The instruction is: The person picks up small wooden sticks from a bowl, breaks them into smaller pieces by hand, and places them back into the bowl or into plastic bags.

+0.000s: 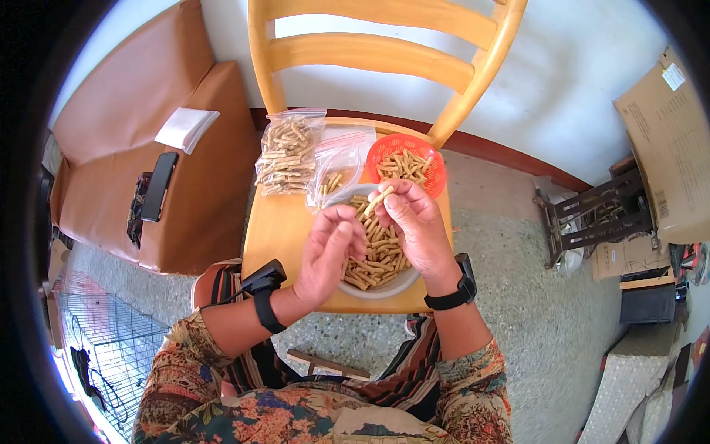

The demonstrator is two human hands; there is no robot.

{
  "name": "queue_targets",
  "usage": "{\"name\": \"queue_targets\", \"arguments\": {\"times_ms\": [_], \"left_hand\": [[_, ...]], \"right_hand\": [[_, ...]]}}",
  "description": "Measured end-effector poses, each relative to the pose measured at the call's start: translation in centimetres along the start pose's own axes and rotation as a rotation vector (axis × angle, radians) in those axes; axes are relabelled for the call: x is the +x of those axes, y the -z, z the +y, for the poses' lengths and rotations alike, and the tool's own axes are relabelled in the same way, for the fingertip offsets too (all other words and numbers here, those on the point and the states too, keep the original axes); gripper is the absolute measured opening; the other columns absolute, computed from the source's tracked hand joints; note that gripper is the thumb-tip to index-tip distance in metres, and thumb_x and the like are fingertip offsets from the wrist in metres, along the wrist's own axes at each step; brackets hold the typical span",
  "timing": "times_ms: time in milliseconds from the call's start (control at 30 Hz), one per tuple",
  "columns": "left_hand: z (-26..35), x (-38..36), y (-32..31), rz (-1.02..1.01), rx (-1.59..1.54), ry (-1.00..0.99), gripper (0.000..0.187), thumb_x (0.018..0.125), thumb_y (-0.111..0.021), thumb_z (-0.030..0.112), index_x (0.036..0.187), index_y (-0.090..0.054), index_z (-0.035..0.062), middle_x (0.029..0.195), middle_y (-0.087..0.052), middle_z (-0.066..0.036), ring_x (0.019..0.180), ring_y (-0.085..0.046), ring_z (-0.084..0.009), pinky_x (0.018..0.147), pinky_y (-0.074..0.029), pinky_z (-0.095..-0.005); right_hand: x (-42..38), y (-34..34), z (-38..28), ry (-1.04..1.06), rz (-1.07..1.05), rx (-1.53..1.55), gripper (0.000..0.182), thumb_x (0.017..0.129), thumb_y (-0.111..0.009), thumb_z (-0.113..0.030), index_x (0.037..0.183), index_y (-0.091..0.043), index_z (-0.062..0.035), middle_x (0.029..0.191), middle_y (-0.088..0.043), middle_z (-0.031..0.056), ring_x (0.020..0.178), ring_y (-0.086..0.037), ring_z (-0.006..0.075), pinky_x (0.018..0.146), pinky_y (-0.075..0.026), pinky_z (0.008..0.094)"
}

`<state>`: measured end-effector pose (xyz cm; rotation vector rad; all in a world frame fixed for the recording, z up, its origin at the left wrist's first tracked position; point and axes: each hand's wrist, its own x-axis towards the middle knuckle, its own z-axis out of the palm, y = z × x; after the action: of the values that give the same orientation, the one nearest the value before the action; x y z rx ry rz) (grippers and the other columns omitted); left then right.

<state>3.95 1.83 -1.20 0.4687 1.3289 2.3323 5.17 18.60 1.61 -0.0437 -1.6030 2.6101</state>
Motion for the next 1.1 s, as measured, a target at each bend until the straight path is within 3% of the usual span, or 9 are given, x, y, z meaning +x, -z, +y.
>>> {"name": "queue_targets", "arguments": {"times_ms": [100,300,500,733,833,900,1033,1100], "left_hand": [[0.5,0.8,0.4,0.032,-0.095,0.102,0.025,0.101,-0.047,0.021,0.121,-0.047,0.0057,0.093,-0.058,-0.002,0.08,-0.057,-0.0097,0.076,-0.05,-0.026],[0.6,1.4,0.8,-0.09,-0.043,0.037,0.019,0.098,-0.053,0.016,0.114,-0.054,0.0046,0.093,-0.061,-0.001,0.08,-0.059,-0.0075,0.074,-0.052,-0.0241],[0.6,1.7,1.0,-0.085,-0.058,-0.08,0.016,0.095,-0.057,0.011,0.109,-0.056,0.0045,0.092,-0.061,0.0,0.078,-0.058,-0.0049,0.07,-0.051,-0.0213],[1.2,1.6,0.8,-0.081,-0.008,-0.053,0.01,0.095,-0.057,0.007,0.104,-0.056,0.0024,0.089,-0.059,0.002,0.08,-0.054,-0.0034,0.072,-0.047,-0.0198],[0.9,1.6,0.8,-0.094,-0.015,-0.063,0.008,0.095,-0.057,0.006,0.102,-0.056,0.0023,0.091,-0.061,0.001,0.084,-0.055,-0.0041,0.075,-0.047,-0.0207],[0.8,1.5,0.7,-0.083,0.004,-0.056,0.008,0.094,-0.058,0.003,0.102,-0.056,0.0019,0.093,-0.061,0.0,0.088,-0.057,-0.005,0.078,-0.048,-0.0217],[0.7,1.7,0.8,-0.099,0.027,-0.051,0.011,0.092,-0.058,0.0,0.103,-0.056,0.0017,0.095,-0.062,-0.001,0.091,-0.057,-0.0058,0.08,-0.048,-0.0226],[0.6,1.9,0.6,-0.119,-0.027,-0.154,0.014,0.091,-0.059,-0.003,0.104,-0.056,0.0018,0.098,-0.061,-0.001,0.092,-0.058,-0.0067,0.081,-0.048,-0.0235]], "right_hand": [[-0.1,-0.3,-0.4,0.034,-0.14,-0.071,0.015,0.095,-0.058,-0.014,0.107,-0.059,-0.0055,0.102,-0.063,0.0033,0.09,-0.059,0.01,0.082,-0.047,0.0247],[-0.4,-1.0,-0.1,0.046,-0.094,-0.172,0.015,0.094,-0.058,-0.011,0.107,-0.061,-0.0033,0.102,-0.062,0.001,0.097,-0.056,0.0091,0.089,-0.046,0.0267],[-0.5,-0.9,0.4,0.097,-0.085,-0.199,0.015,0.091,-0.063,-0.009,0.105,-0.063,-0.002,0.102,-0.062,0.0011,0.096,-0.056,0.0081,0.087,-0.046,0.0251],[-0.8,-1.1,0.3,0.08,0.002,-0.243,0.014,0.089,-0.065,-0.008,0.101,-0.063,0.0003,0.098,-0.062,0.0024,0.089,-0.057,0.0082,0.08,-0.047,0.0243],[-0.8,-0.5,0.5,0.199,-0.012,-0.388,0.015,0.088,-0.067,-0.006,0.1,-0.062,0.0023,0.096,-0.062,0.0032,0.089,-0.057,0.0087,0.079,-0.047,0.0248],[-0.8,-0.5,0.2,0.403,-0.093,-0.621,0.015,0.088,-0.066,-0.004,0.099,-0.062,0.0037,0.095,-0.062,0.0037,0.088,-0.057,0.0088,0.079,-0.047,0.0249],[-1.3,-0.8,0.3,0.362,-0.046,-0.532,0.012,0.089,-0.064,-0.004,0.099,-0.062,0.0028,0.096,-0.061,0.0029,0.088,-0.057,0.0084,0.08,-0.047,0.0247],[-1.6,-1.4,0.0,0.17,0.018,-0.293,0.013,0.092,-0.062,-0.007,0.101,-0.061,0.001,0.097,-0.061,0.0018,0.089,-0.056,0.0074,0.081,-0.046,0.0237]]}}
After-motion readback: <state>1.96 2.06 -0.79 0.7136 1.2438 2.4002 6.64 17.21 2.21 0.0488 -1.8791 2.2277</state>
